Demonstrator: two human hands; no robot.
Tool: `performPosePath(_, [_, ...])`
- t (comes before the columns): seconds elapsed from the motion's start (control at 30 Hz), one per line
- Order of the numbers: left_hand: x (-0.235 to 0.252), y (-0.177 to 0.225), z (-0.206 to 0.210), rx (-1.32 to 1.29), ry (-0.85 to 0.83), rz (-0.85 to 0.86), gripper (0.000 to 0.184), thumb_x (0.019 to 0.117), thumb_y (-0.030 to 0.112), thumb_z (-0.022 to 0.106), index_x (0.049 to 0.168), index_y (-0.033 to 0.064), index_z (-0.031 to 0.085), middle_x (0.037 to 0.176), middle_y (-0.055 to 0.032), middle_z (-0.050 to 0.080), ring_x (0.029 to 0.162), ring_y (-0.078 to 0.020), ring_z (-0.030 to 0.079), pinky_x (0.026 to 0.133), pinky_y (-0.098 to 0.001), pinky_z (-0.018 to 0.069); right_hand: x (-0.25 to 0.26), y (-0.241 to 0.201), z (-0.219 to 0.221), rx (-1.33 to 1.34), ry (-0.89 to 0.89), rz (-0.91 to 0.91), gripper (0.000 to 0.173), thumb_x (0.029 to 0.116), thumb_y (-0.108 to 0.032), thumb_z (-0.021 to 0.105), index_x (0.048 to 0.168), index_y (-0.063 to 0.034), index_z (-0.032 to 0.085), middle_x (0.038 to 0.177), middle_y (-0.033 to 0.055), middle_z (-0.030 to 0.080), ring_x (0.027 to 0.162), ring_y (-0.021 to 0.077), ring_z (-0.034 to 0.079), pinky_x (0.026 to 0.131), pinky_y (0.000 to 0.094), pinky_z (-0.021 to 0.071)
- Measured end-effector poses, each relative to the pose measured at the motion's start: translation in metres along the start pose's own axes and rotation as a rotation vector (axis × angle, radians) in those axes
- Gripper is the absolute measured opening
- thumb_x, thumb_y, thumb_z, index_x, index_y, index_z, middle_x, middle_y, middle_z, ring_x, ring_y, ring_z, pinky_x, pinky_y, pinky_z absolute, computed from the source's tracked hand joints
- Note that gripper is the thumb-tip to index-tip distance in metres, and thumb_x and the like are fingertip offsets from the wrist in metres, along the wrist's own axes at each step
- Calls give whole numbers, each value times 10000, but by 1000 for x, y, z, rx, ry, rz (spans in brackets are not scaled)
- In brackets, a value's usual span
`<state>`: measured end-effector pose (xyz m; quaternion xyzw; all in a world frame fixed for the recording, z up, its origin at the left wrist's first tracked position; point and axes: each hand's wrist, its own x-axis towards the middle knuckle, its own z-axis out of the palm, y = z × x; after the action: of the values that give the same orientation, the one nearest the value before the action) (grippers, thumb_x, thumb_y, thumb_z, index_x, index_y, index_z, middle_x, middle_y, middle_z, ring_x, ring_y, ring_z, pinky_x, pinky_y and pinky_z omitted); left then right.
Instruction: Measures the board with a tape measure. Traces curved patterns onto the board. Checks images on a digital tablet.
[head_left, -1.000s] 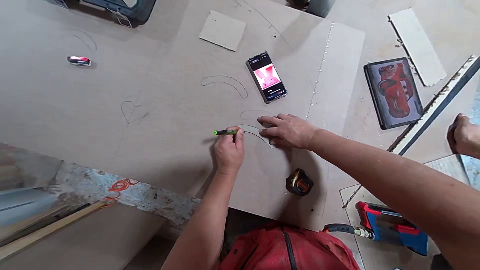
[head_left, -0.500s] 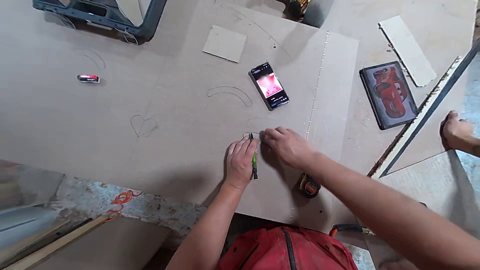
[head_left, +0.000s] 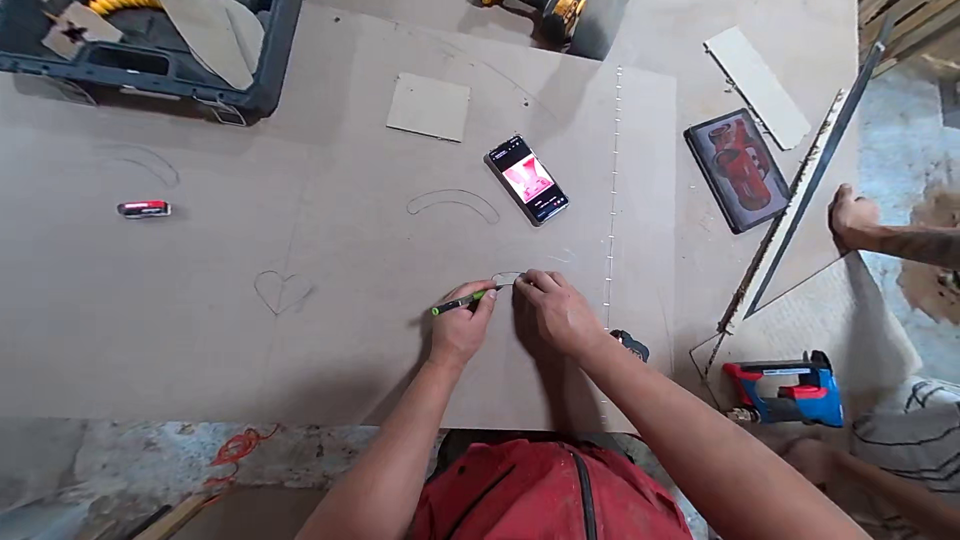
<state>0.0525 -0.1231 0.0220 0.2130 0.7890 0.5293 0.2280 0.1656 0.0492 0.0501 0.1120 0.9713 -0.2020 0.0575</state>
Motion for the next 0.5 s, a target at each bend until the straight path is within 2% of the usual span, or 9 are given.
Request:
performPosePath(0.1, [3,2,5,58,-32,26,173,997,198,655,1137,127,728,953,0,747,783,-66,687,737,-279,592,-1,-5,1,-11,0,24,401,1006,-40,486,1352,-142,661,1412,41,599,1320,251,550,1069,396,511])
performPosePath(0.23, [6,-5,11,154,-6,114,192,1004,228,655,1142,127,742,1014,-8,748,879,-74,701,828,-299,600,0,-13,0,-47,-47,68,462,985,-43,521,1425,-159,599,1450,49,568,1346,265,526,1059,406,516])
performPosePath(0.33, [5,-7,13,221,22,175,202,1002,243,646,1131,130,752,1027,-7,745,911,-78,697,852,-300,593,-1,-17,8,-67,16,54,487,974,-38,546,1431,-195,605,1399,67,589,1310,284,542,1033,426,529])
performPosePath(0.5, [2,-9,11,246,106,159,173,998,218,632,1086,116,741,953,-13,733,801,-74,683,748,-284,594,-1,-18,11,-107,15,39,525,954,-40,573,1454,-201,591,1410,80,573,1308,293,532,1061,421,506])
